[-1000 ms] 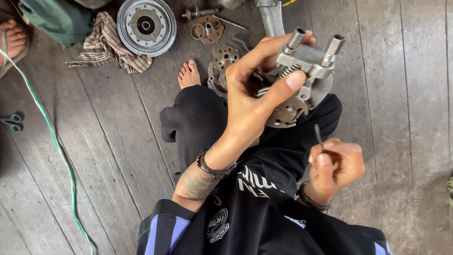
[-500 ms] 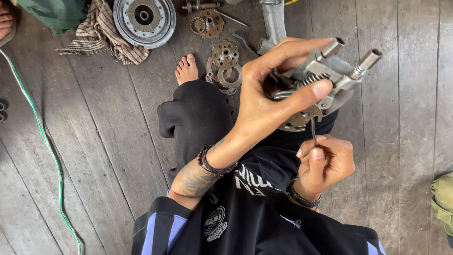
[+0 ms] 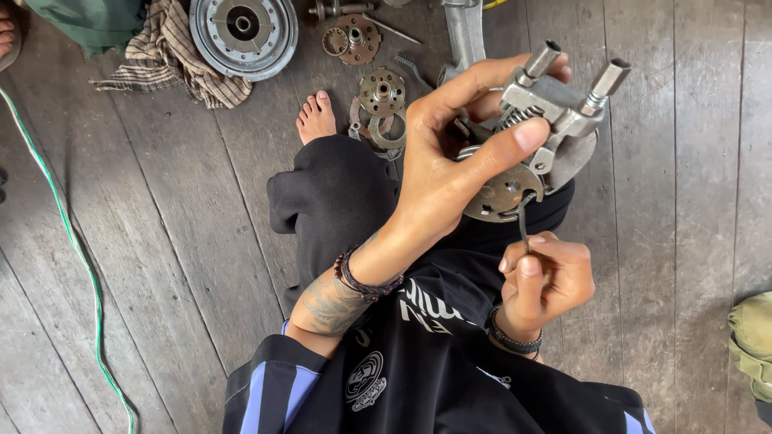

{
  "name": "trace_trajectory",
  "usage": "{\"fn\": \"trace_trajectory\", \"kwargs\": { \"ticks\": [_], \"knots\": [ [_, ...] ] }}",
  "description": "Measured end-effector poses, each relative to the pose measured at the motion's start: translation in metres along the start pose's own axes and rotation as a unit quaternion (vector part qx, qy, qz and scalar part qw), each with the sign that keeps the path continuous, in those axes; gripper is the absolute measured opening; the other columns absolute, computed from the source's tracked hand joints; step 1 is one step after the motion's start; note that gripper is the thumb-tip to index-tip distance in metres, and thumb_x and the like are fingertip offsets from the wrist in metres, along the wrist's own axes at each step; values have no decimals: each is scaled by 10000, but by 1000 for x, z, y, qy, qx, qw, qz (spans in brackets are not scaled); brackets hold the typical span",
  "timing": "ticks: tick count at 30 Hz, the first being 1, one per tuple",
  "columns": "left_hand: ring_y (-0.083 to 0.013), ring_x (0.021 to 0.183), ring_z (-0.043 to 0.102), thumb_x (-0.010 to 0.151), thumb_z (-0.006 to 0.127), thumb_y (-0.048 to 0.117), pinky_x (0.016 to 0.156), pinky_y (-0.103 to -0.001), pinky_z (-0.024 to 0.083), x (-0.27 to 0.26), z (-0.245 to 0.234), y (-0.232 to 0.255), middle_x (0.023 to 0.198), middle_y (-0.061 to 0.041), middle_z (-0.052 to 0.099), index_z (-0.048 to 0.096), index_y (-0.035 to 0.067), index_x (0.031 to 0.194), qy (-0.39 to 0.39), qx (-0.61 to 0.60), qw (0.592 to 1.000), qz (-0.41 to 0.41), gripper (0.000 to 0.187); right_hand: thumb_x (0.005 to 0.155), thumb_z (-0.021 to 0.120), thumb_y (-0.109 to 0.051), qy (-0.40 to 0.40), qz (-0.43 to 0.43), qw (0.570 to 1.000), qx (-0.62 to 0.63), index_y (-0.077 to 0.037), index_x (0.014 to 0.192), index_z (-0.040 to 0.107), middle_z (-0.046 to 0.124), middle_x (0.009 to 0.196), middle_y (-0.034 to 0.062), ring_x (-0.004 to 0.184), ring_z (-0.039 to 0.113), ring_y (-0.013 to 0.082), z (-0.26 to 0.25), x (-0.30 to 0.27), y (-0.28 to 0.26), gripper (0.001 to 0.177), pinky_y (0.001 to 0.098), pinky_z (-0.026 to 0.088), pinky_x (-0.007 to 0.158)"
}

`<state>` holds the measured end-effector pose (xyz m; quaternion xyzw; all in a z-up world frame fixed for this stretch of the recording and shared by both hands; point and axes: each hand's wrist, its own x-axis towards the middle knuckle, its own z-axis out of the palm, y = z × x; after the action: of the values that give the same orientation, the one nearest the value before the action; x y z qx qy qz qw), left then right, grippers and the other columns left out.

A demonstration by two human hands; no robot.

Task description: The person scrubs a circular metal part with a wire brush, then uses a screwdriver to clean the interior of a brake caliper assembly. The person handles various mechanical components on the floor while sitting cross-legged.

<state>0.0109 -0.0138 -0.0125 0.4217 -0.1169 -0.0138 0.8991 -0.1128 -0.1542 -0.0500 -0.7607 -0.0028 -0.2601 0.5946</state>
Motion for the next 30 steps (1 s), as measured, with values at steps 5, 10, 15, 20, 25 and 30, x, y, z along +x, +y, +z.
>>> {"fn": "trace_trajectory", "kwargs": {
  "ticks": [5,10,15,20,25,30],
  "knots": [
    [-161,1146,787,975,778,48,1074,-258,642,0,3,3,1360,-49,742,661,107,1376,-12,-10,1000,-15,422,975,528,-140,21,-3,1000,-16,-61,1060,506,475,638,10,532,457,87,9,5,-8,118,188,384,555],
    [-168,1191,782,983,770,39,1104,-270,645,0,1,0,1391,-54,735,658,121,1401,-16,-34,999,-8,440,1020,516,-271,71,-30,997,-21,-104,1108,485,439,623,8,514,377,85,9,8,-8,191,201,320,520],
    [-137,1103,790,973,776,74,1041,-238,639,0,1,0,1349,-28,750,666,123,1377,-23,-13,1000,-2,422,1012,530,-120,31,-13,999,-12,-99,1086,533,527,720,63,511,389,63,4,7,-7,77,176,249,468],
    [-136,1094,790,972,777,84,1037,-244,643,0,1,1,1353,-31,749,661,121,1378,-19,-6,1000,-5,423,998,549,-90,33,-14,999,-15,-101,1082,546,523,762,62,562,444,77,2,6,-4,86,175,287,475],
    [-145,1120,789,974,771,43,1055,-254,647,0,1,1,1364,-39,744,657,119,1384,-17,-13,1000,-7,432,997,567,-78,34,-23,999,-16,-110,1078,565,523,797,57,575,451,95,2,8,-4,86,188,364,493],
    [-60,789,513,903,830,123,777,-218,431,2,3,2,1055,39,674,686,170,1324,0,94,995,23,447,1013,640,-72,39,-22,997,-68,-91,1071,611,569,862,96,604,524,117,-6,9,-6,68,198,413,503]
  ]
}}
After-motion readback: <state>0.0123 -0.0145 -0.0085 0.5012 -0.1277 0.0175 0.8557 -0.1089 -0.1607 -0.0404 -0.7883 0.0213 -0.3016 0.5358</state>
